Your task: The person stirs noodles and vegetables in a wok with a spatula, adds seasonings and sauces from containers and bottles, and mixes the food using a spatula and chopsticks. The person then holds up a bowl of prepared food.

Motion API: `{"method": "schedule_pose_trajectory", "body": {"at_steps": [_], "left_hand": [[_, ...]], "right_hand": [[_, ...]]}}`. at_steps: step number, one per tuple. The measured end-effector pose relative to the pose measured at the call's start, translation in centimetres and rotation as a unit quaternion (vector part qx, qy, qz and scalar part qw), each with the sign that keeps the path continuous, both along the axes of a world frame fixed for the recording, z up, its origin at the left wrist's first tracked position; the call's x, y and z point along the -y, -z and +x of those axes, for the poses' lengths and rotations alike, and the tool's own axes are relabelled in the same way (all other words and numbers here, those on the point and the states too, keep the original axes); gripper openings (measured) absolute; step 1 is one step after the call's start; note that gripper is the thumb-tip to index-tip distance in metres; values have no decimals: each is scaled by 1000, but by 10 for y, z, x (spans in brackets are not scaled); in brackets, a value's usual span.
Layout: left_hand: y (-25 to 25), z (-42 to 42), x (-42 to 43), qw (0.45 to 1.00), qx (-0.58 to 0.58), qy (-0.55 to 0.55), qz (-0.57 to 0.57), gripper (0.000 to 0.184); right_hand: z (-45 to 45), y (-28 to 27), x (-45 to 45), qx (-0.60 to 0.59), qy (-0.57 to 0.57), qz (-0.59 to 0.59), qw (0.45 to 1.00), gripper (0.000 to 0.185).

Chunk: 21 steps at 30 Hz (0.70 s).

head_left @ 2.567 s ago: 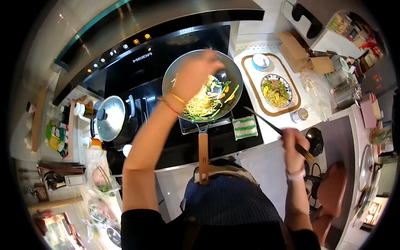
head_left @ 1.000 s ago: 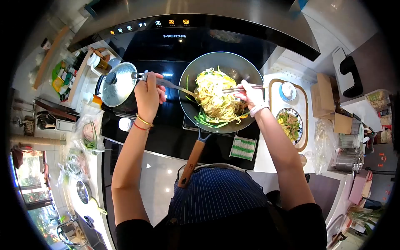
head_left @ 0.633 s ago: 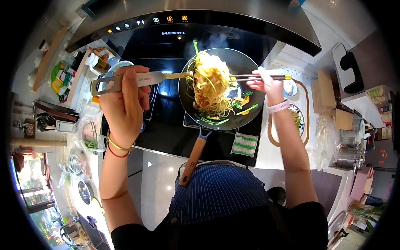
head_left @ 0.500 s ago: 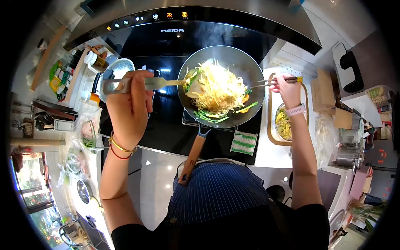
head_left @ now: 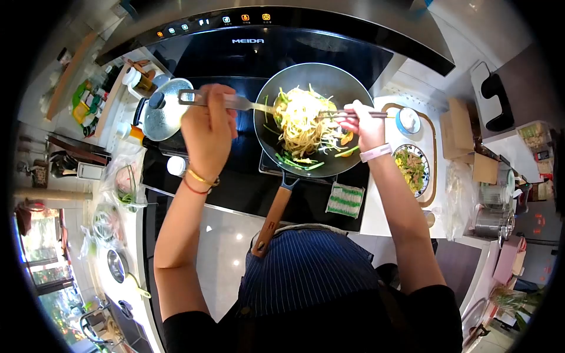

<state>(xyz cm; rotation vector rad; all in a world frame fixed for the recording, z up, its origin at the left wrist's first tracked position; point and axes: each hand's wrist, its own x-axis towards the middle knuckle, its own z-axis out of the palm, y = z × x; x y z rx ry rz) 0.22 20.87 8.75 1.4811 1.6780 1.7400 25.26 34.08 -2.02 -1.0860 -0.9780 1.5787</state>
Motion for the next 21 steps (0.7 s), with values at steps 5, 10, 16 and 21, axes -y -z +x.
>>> {"method": "schedule_pose_trajectory", "body": {"at_steps": [5, 10, 16, 21], "left_hand": [[-55, 14, 26, 996, -39, -37, 71, 33], [-60, 4, 33, 990, -100, -87, 39, 36], [-38, -4, 32, 989, -77, -124, 17, 34], [-22, -5, 26, 993, -60, -101, 7, 32]], "right_hand": [[12, -50, 0, -32, -3, 57, 998, 25], [60, -52, -8, 269, -38, 173, 947, 21], [27, -41, 80, 217, -371, 420, 799, 7], [-5, 16, 40, 368, -317, 573, 660, 11]]}}
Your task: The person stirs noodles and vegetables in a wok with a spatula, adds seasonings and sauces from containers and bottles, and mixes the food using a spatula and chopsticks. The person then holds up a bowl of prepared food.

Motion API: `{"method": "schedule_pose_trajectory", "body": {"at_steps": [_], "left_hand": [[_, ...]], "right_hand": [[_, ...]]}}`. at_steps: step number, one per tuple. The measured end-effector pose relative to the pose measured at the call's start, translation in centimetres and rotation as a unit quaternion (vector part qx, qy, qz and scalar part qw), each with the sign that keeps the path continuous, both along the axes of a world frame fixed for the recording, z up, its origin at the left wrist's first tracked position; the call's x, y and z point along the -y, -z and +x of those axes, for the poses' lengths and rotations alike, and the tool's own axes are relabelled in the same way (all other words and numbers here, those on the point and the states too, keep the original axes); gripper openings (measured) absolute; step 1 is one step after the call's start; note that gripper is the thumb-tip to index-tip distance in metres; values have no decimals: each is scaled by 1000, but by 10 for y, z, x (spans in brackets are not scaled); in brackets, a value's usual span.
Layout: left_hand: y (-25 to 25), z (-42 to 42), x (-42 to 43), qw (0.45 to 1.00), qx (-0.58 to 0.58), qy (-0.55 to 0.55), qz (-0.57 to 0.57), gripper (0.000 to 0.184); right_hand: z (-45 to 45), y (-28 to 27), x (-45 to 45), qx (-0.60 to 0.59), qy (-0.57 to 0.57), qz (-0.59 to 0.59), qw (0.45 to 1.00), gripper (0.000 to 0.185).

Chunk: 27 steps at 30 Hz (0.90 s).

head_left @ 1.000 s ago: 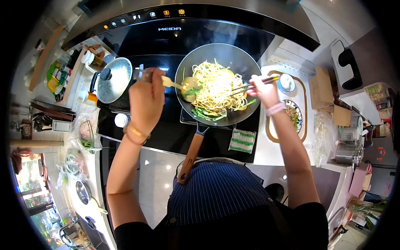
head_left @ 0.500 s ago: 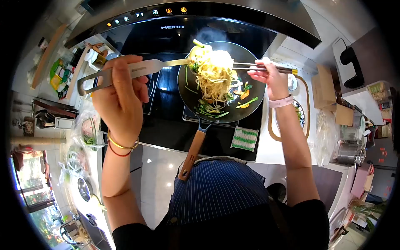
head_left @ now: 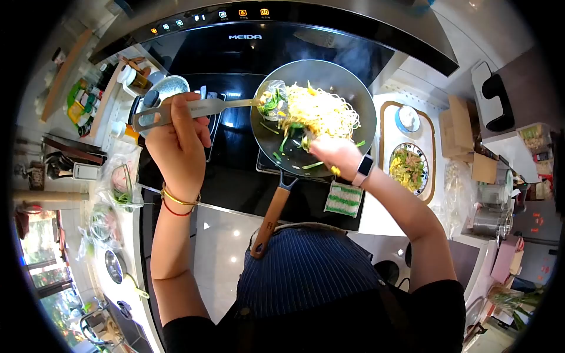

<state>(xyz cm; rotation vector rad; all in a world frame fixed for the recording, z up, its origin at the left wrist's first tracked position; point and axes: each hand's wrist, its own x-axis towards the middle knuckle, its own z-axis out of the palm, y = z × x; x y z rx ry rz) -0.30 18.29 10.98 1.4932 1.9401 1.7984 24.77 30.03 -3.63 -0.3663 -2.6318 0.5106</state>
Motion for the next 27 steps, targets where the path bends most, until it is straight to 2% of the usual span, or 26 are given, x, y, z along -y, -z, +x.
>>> {"method": "schedule_pose_trajectory", "body": {"at_steps": [2, 3, 4, 5, 6, 7, 9, 10, 11, 13, 16, 21, 23, 25, 27], "left_hand": [[4, -1, 0, 1000, -9, -1, -3, 31], [8, -3, 0, 1000, -8, -3, -3, 31], [13, -6, -1, 1000, -10, 0, -12, 30], [19, -8, -3, 1000, -13, 3, -20, 29], [27, -11, -8, 998, -52, 33, -18, 30], [33, -9, -13, 998, -22, 31, -41, 29], [53, -11, -29, 995, -81, 34, -55, 29], [64, -11, -38, 991, -106, 24, -74, 30], [72, -6, -47, 996, -35, 47, -66, 31], [67, 1, -57, 997, -9, 42, -71, 29], [59, 7, -54, 996, -44, 60, -50, 29], [-3, 18, -17, 999, 21, 47, -6, 25], [-30, 26, -3, 997, 62, 37, 18, 29], [-39, 19, 6, 999, -28, 28, 31, 32], [-37, 12, 10, 1000, -11, 11, 7, 34]], "right_hand": [[8, -28, -12, -23, 65, 13, 998, 19], [19, -35, -22, 11, 123, -43, 991, 21], [25, -37, -33, -99, 144, -12, 985, 19], [35, -43, -43, -101, 172, -24, 980, 17], [42, -52, -49, -75, 235, -107, 963, 19], [48, -49, -56, -89, 288, -175, 937, 16], [57, -25, -74, -107, 340, -327, 875, 18], [56, 0, -83, -168, 347, -420, 821, 19], [54, 18, -89, -227, 348, -507, 755, 20], [35, 16, -80, -271, 347, -547, 712, 21], [12, 23, -69, -312, 321, -616, 649, 20], [7, -20, -56, -360, 270, -620, 642, 22], [17, -41, -52, -371, 247, -601, 663, 26], [34, -55, -48, -332, 270, -552, 716, 25], [60, -50, -56, -215, 310, -488, 787, 22]]}}
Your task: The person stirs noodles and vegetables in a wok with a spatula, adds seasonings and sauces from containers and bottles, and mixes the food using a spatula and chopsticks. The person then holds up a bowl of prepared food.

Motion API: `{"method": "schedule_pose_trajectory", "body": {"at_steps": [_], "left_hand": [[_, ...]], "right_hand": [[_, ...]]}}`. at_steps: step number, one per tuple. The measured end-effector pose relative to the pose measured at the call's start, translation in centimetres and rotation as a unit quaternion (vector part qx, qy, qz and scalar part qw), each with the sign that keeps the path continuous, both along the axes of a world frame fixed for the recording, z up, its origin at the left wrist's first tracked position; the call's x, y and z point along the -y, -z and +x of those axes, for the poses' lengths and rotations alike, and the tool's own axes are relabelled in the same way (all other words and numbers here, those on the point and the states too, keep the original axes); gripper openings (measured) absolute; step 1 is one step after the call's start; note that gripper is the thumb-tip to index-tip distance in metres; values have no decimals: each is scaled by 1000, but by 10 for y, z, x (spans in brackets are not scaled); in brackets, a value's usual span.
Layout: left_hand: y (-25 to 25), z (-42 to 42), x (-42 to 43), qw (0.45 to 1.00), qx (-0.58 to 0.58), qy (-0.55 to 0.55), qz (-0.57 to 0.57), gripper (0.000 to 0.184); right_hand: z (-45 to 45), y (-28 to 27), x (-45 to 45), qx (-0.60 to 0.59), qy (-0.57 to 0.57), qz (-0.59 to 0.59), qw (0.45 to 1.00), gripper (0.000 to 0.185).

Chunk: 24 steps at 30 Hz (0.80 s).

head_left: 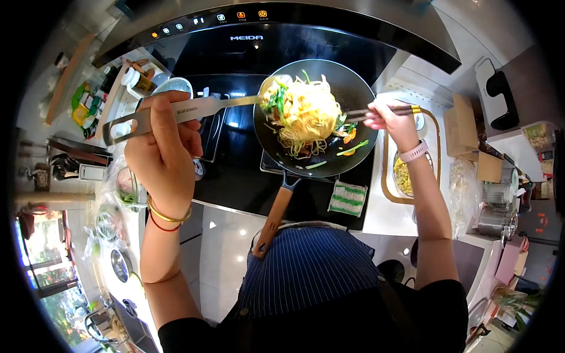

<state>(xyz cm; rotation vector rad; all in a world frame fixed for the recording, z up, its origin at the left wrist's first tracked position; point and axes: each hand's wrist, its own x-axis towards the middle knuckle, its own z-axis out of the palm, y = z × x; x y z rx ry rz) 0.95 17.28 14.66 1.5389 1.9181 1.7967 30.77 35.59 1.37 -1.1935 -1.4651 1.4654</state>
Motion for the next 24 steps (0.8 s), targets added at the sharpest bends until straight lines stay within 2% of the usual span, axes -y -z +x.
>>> {"method": "schedule_pose_trajectory", "body": {"at_steps": [2, 4, 6, 8, 9, 11, 14, 16, 18, 20, 21, 22, 24], "left_hand": [[8, -6, 1, 999, 18, -18, -22, 36], [24, -12, 1, 999, 26, -12, -23, 37], [36, -17, 2, 999, 6, -16, -50, 35], [41, -14, -2, 999, 27, -28, -29, 35], [44, -14, -2, 998, 14, -34, -43, 35], [53, -13, -3, 999, 8, -25, -45, 33], [63, -13, -3, 999, -17, -8, -43, 30], [70, -12, -6, 999, -10, 4, -50, 26], [82, -16, -14, 988, -139, -17, -67, 18], [94, -13, -25, 990, -115, 7, -76, 19], [99, -11, -31, 989, -107, 19, -96, 20], [106, -8, -39, 991, -107, 19, -78, 20], [113, -2, -51, 996, -71, 26, -56, 19]], "right_hand": [[13, 1, 14, 139, 1, 117, 983, 21], [12, -11, 43, 182, -102, 240, 948, 17], [-4, -6, 72, 68, -250, 359, 897, 12], [-25, 23, 87, 163, -381, 391, 822, 8], [-32, 32, 84, 164, -381, 391, 822, 8], [-46, 41, 69, 314, -392, 420, 756, 6], [-38, 32, 48, 234, -278, 439, 822, 11], [-30, 23, 28, 175, -196, 486, 834, 10], [-21, 22, 9, 192, -136, 467, 852, 13], [-16, 34, -7, 218, -73, 408, 884, 17], [-20, 43, -10, 132, -30, 238, 962, 20], [-21, 56, -18, 66, -16, 139, 988, 21], [-28, 80, -29, -13, 35, 16, 999, 23]]}}
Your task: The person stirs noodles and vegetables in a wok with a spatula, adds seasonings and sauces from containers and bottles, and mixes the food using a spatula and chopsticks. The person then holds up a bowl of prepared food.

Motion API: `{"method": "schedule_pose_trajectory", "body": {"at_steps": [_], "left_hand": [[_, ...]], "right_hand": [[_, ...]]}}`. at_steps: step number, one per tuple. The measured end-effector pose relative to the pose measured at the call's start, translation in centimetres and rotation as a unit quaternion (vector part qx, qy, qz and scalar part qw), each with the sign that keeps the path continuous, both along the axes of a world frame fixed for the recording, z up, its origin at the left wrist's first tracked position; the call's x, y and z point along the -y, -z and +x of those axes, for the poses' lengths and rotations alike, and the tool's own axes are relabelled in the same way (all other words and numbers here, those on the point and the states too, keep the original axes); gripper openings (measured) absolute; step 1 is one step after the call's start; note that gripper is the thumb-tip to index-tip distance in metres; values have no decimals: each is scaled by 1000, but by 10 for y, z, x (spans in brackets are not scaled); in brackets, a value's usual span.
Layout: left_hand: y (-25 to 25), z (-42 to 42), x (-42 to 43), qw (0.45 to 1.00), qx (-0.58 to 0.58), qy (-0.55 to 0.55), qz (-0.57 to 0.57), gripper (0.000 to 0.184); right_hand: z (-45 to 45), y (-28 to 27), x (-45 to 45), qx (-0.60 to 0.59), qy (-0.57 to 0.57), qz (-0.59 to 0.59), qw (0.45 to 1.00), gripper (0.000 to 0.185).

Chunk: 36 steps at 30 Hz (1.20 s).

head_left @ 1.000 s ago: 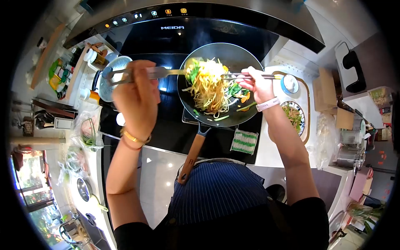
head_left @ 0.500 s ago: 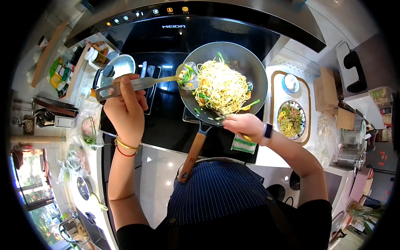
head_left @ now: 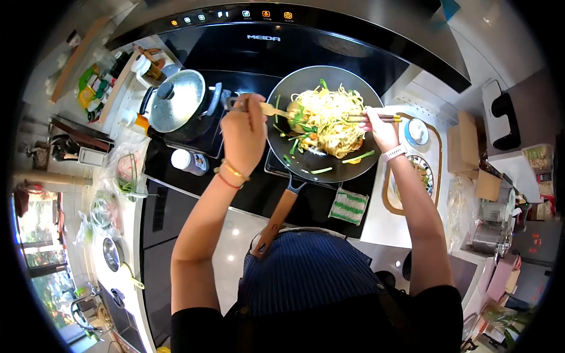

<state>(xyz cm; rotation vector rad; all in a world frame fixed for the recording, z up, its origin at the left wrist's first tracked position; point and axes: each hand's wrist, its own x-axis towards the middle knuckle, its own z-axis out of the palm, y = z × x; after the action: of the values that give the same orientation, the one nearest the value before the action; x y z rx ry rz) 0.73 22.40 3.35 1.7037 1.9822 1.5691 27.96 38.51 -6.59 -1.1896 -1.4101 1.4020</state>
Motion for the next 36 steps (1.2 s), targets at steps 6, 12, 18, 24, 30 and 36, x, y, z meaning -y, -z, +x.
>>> {"method": "schedule_pose_trajectory", "body": {"at_steps": [6, 12, 18, 24, 30, 36], "left_hand": [[-26, 17, 13, 998, 32, -10, 52, 17], [-97, 26, 52, 980, -24, 22, 195, 21], [-108, 4, 59, 993, -22, -23, 110, 32], [-56, 8, 43, 997, -21, -57, 41, 26], [29, 26, 43, 991, 127, -25, 23, 23], [98, 36, 75, 814, 576, -29, 67, 24]], "right_hand": [[-15, -9, 25, -121, 11, -105, 987, 27], [3, -76, 36, -189, 27, -68, 979, 26], [51, -71, 33, 100, 11, 85, 991, 15], [1, -81, 116, 162, -371, 323, 855, 14], [-19, -53, 99, 258, -249, 378, 854, 10], [-16, -71, 87, 151, -31, 151, 976, 17]]}}
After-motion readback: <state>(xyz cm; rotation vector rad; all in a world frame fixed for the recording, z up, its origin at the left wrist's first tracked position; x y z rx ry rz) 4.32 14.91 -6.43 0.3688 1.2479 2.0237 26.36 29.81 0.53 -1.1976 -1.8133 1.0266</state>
